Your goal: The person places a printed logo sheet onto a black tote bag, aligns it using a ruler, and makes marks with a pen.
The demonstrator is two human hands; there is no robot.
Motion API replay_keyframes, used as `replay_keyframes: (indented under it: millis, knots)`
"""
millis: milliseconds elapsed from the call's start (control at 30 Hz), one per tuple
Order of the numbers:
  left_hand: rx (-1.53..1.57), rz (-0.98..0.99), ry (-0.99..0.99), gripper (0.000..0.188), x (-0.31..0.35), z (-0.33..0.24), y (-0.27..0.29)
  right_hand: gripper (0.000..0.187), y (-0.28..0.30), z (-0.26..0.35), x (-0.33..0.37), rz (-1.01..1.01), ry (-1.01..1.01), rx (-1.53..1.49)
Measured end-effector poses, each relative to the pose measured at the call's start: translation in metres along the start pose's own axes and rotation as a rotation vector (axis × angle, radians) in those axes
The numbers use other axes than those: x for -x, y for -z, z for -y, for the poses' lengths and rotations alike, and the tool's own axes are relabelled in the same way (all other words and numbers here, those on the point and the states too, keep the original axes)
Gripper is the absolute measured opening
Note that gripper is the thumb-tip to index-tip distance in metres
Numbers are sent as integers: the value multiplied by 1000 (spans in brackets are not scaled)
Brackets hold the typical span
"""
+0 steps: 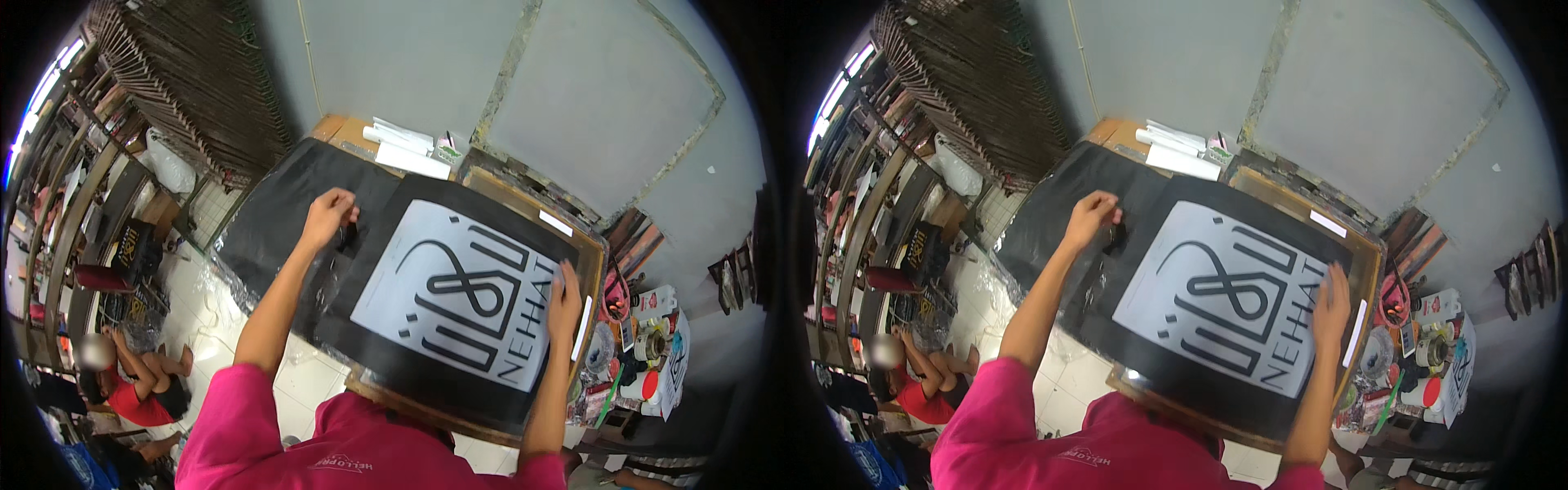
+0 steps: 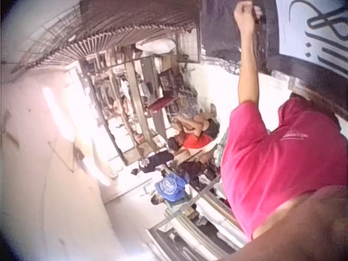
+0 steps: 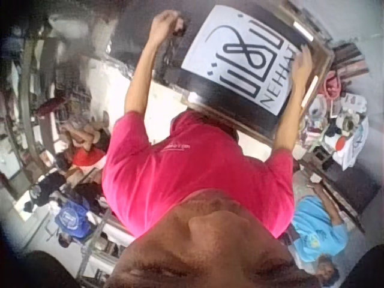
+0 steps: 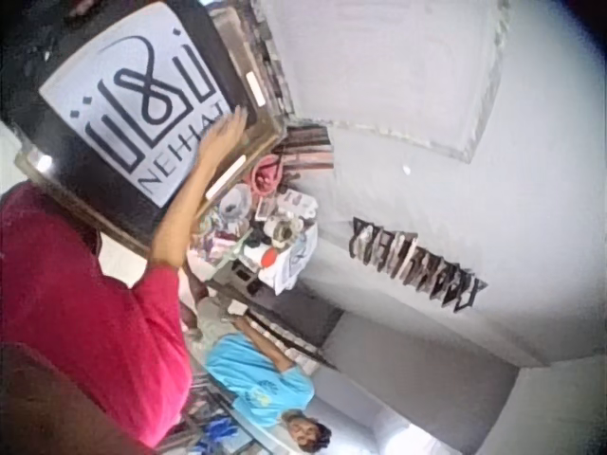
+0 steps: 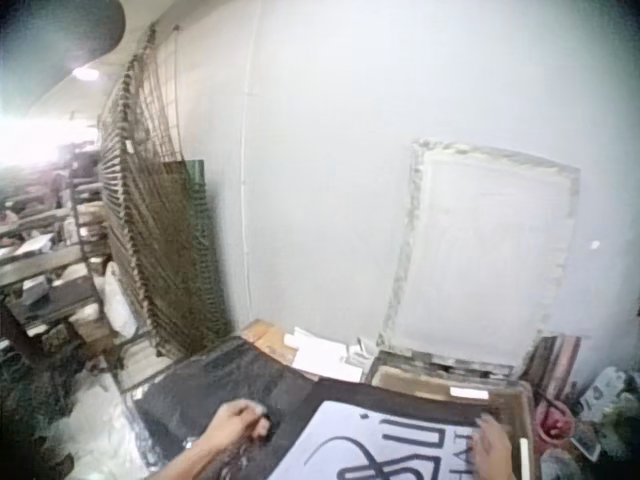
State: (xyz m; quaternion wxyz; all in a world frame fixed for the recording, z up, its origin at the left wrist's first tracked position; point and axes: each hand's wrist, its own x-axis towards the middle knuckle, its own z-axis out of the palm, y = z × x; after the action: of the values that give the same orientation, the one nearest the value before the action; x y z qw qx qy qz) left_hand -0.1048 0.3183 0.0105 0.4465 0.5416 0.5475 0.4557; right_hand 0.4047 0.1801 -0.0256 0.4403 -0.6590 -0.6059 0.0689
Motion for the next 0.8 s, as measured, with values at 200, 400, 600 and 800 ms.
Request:
replay_keyframes:
  millis: [200,400,600,800]
  knots:
    - [-792,66,-126,39,-212,83,-8,34,45,48,147,-339,-384,80]
    - [-1241,244,-276,43,-291,128,-38,33,47,42,223,-416,-586,228]
    - [-1243,344,-293,45,-328,116,-22,33,35,37,196,-438,-633,138]
    - [-1403,557,-234,47,-332,93,-40,28,35,43,179,-428,-657,161]
